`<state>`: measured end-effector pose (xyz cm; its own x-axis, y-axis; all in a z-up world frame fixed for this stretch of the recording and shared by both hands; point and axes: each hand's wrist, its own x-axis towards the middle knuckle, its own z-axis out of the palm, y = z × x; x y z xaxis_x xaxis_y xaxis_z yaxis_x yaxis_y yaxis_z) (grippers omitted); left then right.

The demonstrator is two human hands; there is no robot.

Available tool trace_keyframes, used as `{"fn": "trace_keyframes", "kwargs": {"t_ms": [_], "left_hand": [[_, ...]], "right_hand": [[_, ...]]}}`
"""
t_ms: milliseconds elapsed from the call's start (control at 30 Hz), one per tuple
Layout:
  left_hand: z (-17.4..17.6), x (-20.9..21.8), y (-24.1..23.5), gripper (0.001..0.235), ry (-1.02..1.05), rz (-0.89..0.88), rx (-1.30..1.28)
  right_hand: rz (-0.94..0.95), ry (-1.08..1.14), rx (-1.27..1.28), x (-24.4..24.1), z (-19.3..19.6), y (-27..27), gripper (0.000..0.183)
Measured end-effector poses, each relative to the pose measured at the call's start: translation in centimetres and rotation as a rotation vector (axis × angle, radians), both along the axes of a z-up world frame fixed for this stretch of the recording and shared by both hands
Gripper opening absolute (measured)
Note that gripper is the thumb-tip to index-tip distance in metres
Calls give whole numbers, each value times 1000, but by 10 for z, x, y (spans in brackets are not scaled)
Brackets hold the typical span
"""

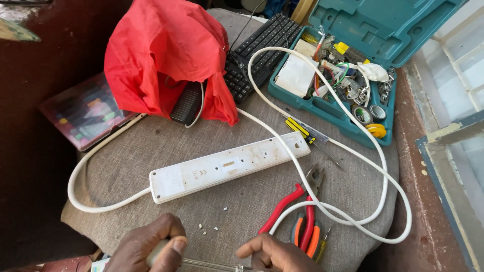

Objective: Using a screwdriver to unscrew and open a three-pin power plug

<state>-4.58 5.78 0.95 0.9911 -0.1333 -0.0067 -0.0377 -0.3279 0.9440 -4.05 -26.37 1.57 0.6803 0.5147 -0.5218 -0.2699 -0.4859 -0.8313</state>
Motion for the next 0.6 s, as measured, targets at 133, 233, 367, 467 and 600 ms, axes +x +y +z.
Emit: {"fn": "trace_keyframes", "kwargs": {"t_ms": [133, 233, 367, 467, 600], "left_hand": [[12, 8, 1, 32, -103, 5, -166], [6, 7, 6, 28, -56, -11, -93], [19, -1, -1, 29, -77, 10, -39], [13, 4, 2, 21, 92, 6, 185], [-1, 6, 6, 27, 74, 38, -73]], "right_hand": [[-78, -1172, -128, -8, 9, 31, 17], [-13, -1826, -315, 0, -7, 35, 32], [-76, -989, -254, -6, -31, 23, 13], [54, -288, -144, 2, -15, 16, 18], [-39, 17, -452, 3, 23, 30, 16]]}}
